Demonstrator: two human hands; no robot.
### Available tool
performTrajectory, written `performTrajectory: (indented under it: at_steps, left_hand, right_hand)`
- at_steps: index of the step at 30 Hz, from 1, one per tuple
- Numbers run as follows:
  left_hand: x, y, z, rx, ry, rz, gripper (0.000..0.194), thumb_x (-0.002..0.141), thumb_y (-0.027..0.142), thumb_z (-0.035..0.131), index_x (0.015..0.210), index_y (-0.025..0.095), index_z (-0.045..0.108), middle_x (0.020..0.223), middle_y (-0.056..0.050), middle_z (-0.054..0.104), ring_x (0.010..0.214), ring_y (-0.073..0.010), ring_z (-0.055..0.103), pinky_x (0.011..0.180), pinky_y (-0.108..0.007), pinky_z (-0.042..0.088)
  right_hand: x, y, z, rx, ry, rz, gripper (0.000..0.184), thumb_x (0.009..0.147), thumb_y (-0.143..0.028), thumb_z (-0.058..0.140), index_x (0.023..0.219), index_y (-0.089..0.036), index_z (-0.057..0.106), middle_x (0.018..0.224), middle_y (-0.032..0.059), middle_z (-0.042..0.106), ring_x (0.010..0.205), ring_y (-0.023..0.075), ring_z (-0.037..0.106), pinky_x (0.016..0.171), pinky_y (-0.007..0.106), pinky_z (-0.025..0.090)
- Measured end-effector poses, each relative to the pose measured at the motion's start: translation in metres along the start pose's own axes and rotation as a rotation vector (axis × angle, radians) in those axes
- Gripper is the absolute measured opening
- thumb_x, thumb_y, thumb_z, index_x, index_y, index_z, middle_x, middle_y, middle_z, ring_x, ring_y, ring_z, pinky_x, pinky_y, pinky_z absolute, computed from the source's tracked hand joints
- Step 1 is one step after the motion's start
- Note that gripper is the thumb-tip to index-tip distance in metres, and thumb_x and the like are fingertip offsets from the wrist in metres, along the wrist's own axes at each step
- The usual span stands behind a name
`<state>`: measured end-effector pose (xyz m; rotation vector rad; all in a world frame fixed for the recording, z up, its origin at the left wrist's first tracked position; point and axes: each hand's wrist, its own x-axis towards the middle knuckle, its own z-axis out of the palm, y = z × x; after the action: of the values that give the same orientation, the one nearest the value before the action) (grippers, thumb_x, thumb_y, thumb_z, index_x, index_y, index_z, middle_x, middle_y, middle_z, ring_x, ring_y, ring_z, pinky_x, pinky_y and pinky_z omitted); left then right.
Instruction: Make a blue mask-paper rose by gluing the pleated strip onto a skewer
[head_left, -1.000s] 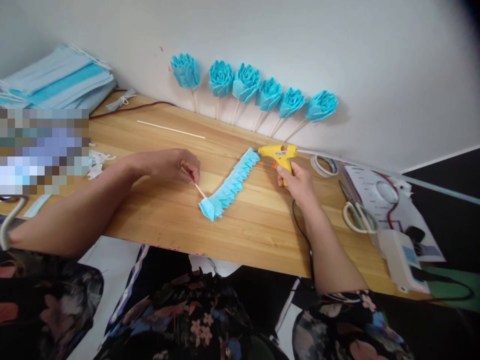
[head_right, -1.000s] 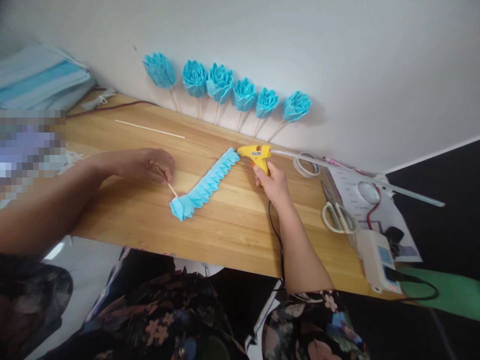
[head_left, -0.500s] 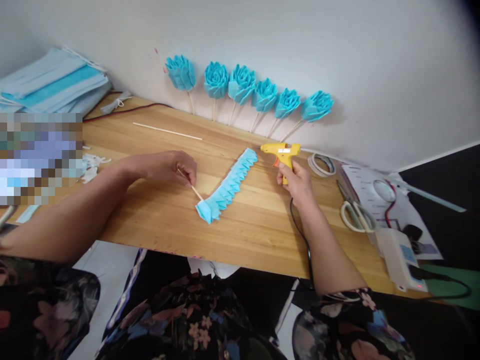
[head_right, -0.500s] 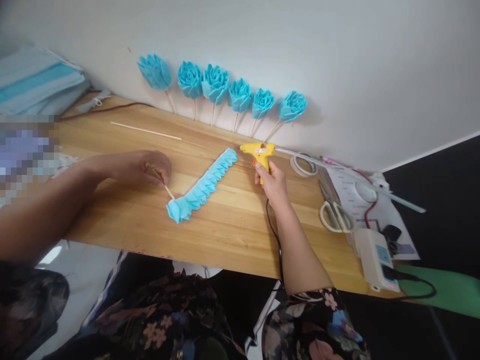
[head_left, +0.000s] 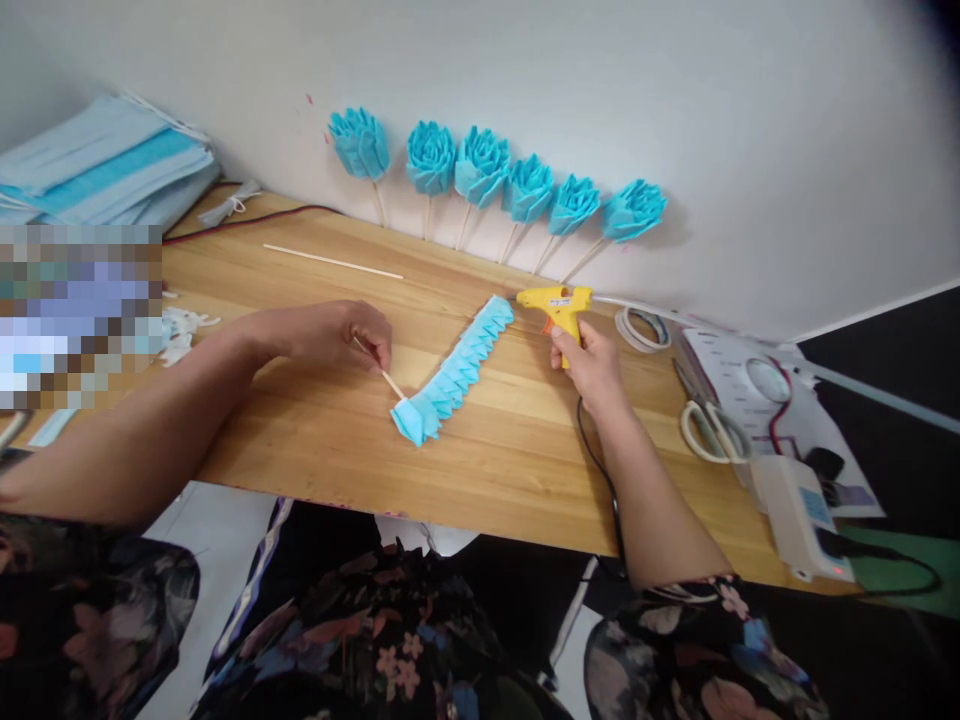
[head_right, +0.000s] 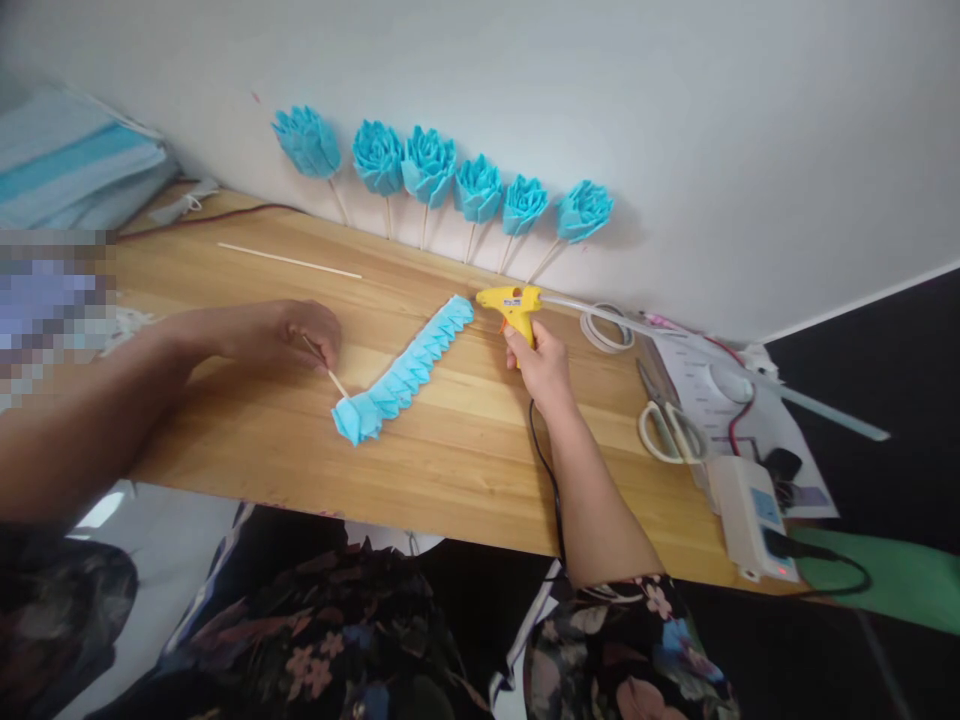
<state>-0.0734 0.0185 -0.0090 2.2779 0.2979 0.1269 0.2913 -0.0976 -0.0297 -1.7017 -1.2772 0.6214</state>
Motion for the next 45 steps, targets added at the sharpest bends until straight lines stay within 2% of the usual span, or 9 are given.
performTrajectory:
  at_steps: [6, 10, 13, 21, 28, 32, 36, 40, 45]
  left_hand:
    - [0.0002, 0.0007, -0.0001, -0.019, 0.011, -0.015, 0.023, 0.094, 0.039, 0.068, 0.089, 0.018, 0.077, 0.086, -0.006, 0.072, 0.082, -0.0165, 0.066, 0.077, -0.025, 0.050]
    - [0.0004, 0.0040, -0.0002, -0.015, 0.011, -0.031, 0.023, 0.093, 0.040, 0.068, 0.088, 0.019, 0.077, 0.086, -0.005, 0.072, 0.082, -0.0166, 0.066, 0.077, -0.024, 0.050]
    - [0.0000, 0.0062, 0.0000, -0.016, 0.014, -0.038, 0.023, 0.094, 0.038, 0.067, 0.088, 0.018, 0.076, 0.086, -0.005, 0.072, 0.081, -0.0157, 0.066, 0.076, -0.023, 0.050]
    - [-0.0001, 0.0053, 0.0007, -0.027, 0.025, -0.021, 0.021, 0.094, 0.035, 0.066, 0.089, 0.018, 0.077, 0.086, -0.007, 0.073, 0.081, -0.0168, 0.067, 0.074, -0.025, 0.051]
    - [-0.0014, 0.0072, 0.0006, -0.044, 0.031, -0.033, 0.026, 0.095, 0.039, 0.066, 0.090, 0.017, 0.077, 0.089, -0.007, 0.073, 0.083, -0.0164, 0.067, 0.077, -0.024, 0.052]
    - [-0.0008, 0.0069, 0.0004, -0.042, 0.016, -0.041, 0.024, 0.095, 0.037, 0.065, 0.090, 0.017, 0.077, 0.089, -0.007, 0.073, 0.083, -0.0163, 0.067, 0.076, -0.024, 0.053]
    - [-0.0004, 0.0055, 0.0000, -0.047, 0.013, -0.043, 0.021, 0.094, 0.036, 0.066, 0.090, 0.018, 0.076, 0.088, -0.006, 0.073, 0.083, -0.0157, 0.067, 0.076, -0.023, 0.053]
    - [-0.0008, 0.0054, -0.0003, -0.057, 0.011, -0.036, 0.022, 0.095, 0.036, 0.065, 0.091, 0.018, 0.077, 0.089, -0.007, 0.073, 0.084, -0.0160, 0.067, 0.077, -0.023, 0.052]
    - [-0.0011, 0.0064, -0.0010, -0.073, 0.027, -0.053, 0.017, 0.093, 0.033, 0.066, 0.089, 0.020, 0.076, 0.088, -0.006, 0.073, 0.082, -0.0166, 0.068, 0.076, -0.023, 0.052]
  right_hand:
    - [0.0004, 0.0026, -0.0010, 0.112, -0.009, 0.037, 0.035, 0.082, -0.054, 0.069, 0.073, -0.022, 0.058, 0.053, -0.0046, 0.053, 0.050, 0.0096, 0.043, 0.047, 0.023, 0.031]
    - [0.0006, 0.0027, -0.0027, 0.004, -0.070, -0.009, 0.034, 0.086, -0.051, 0.067, 0.069, -0.022, 0.058, 0.053, -0.0031, 0.057, 0.052, 0.0105, 0.047, 0.051, 0.024, 0.035]
    - [0.0010, 0.0026, -0.0036, -0.075, -0.046, -0.043, 0.032, 0.087, -0.047, 0.066, 0.068, -0.022, 0.059, 0.054, -0.0027, 0.058, 0.053, 0.0114, 0.050, 0.055, 0.025, 0.039]
    - [-0.0013, 0.0028, -0.0033, 0.070, -0.014, 0.009, 0.031, 0.085, -0.052, 0.067, 0.075, -0.022, 0.062, 0.053, -0.0037, 0.055, 0.050, 0.0107, 0.046, 0.048, 0.025, 0.034]
    - [-0.0002, 0.0006, -0.0043, -0.094, -0.027, -0.033, 0.029, 0.086, -0.046, 0.065, 0.069, -0.022, 0.061, 0.053, -0.0030, 0.058, 0.053, 0.0116, 0.052, 0.057, 0.026, 0.040]
    - [0.0001, 0.0012, -0.0067, -0.044, 0.016, -0.037, 0.030, 0.085, -0.048, 0.067, 0.070, -0.023, 0.060, 0.053, -0.0038, 0.056, 0.052, 0.0117, 0.051, 0.055, 0.026, 0.040]
    - [-0.0012, 0.0031, -0.0057, 0.036, -0.013, -0.027, 0.031, 0.085, -0.049, 0.067, 0.071, -0.023, 0.059, 0.053, -0.0042, 0.055, 0.050, 0.0106, 0.048, 0.053, 0.026, 0.038]
    - [-0.0003, 0.0058, -0.0044, -0.032, -0.061, -0.034, 0.026, 0.087, -0.044, 0.065, 0.072, -0.022, 0.061, 0.053, -0.0040, 0.057, 0.051, 0.0106, 0.049, 0.056, 0.026, 0.039]
    - [0.0016, 0.0055, -0.0055, -0.083, -0.014, -0.033, 0.025, 0.087, -0.042, 0.065, 0.072, -0.022, 0.061, 0.053, -0.0042, 0.058, 0.052, 0.0111, 0.051, 0.057, 0.027, 0.039]
